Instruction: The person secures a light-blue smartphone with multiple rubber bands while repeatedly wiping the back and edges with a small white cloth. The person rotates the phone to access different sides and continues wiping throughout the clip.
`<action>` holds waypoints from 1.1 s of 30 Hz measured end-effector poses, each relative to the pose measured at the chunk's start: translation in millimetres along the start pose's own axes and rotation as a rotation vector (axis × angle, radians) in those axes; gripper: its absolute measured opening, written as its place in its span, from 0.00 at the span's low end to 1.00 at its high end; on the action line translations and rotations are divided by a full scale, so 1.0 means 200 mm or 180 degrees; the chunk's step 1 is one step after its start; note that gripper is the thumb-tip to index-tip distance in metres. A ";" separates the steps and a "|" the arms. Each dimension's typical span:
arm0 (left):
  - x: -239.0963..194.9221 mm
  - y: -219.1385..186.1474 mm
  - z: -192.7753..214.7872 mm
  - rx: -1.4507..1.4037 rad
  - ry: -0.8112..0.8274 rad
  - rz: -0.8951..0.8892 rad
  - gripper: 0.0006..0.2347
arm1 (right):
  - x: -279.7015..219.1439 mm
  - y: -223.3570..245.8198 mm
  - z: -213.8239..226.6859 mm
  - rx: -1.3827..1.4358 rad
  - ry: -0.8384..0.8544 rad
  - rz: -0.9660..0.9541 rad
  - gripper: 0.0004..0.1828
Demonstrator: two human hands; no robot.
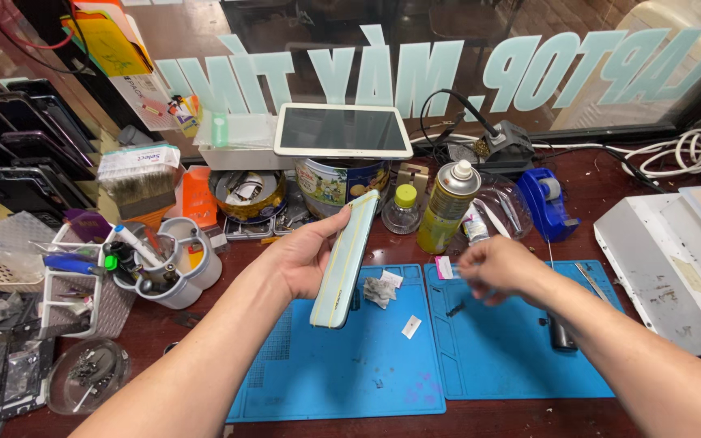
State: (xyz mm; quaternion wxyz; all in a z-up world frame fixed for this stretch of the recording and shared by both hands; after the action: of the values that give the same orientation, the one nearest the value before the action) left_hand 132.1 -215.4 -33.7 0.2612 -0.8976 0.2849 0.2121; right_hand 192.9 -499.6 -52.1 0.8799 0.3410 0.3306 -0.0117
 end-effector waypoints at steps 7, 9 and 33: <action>-0.20 -0.11 0.05 -0.0123 -0.0039 -0.0576 0.12 | -0.40 0.89 -0.04 0.2218 -0.0452 0.1483 0.06; -0.23 -0.14 0.06 -0.0106 -0.0127 -0.0719 0.14 | -0.48 1.02 -0.10 0.1953 -0.0629 0.1677 0.06; -0.44 -0.27 0.13 0.0116 -0.0088 -0.1126 0.13 | -0.56 1.19 -0.38 0.2102 -0.0846 0.1329 0.08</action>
State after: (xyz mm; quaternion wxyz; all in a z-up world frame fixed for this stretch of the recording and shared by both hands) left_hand 93.9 -126.7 11.7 0.3146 -0.9258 0.1227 0.1699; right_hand 120.3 -294.8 113.6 0.7417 0.6604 0.1163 0.0177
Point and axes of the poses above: each hand's wrist, its own x-axis towards the middle knuckle, its own z-axis out of the back of the hand, y = z × x, the point moved 6 cm from there along x, towards the middle knuckle
